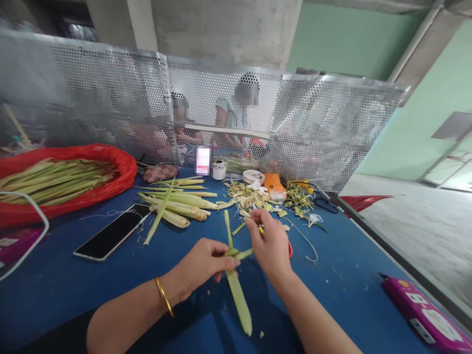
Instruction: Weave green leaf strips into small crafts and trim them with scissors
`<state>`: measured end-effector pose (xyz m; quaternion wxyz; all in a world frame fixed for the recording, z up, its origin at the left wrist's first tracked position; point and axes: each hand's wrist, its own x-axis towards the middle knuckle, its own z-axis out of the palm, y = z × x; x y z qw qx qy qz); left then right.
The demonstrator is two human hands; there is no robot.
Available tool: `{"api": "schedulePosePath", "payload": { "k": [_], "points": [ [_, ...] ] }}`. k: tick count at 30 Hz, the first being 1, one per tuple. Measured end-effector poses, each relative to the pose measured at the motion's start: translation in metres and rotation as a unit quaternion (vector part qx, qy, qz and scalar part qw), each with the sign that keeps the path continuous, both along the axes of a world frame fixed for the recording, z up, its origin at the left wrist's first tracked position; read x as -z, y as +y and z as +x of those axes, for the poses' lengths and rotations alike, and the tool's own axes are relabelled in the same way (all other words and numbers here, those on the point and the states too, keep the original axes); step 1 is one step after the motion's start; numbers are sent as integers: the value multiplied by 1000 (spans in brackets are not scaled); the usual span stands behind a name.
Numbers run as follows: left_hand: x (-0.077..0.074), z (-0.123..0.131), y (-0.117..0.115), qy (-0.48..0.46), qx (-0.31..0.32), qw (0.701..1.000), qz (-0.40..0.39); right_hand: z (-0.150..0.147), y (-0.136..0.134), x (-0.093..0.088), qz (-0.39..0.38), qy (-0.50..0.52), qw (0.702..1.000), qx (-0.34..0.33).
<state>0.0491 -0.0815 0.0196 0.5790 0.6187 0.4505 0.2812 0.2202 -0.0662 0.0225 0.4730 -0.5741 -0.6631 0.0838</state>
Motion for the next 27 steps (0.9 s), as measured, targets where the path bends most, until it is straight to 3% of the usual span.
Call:
{"api": "schedulePosePath", "payload": {
  "k": [3,4,6,9,13,16,22,27],
  "points": [
    [-4,-3,7,-70,-80,994,-31,6,4,-2,45,92,992,77],
    [-5,-4,9,-83,-100,991,-36,5,5,-3,24,150,986,65],
    [-4,-6,12,-94,-121,987,-38,1,5,-2,-70,245,966,-30],
    [-1,-5,12,-88,-95,990,-50,-11,1,2,-196,279,923,-179],
    [1,-3,10,-102,-35,990,-89,-19,-1,10,-210,345,898,-173],
    [1,-2,13,-148,-96,980,-89,-18,1,14,-218,393,878,-166],
    [2,0,17,-286,-222,931,-51,-40,-11,23,-278,262,889,-254],
    [-2,3,11,-312,-203,923,-95,-62,-24,27,-211,227,914,-262]
  ]
}}
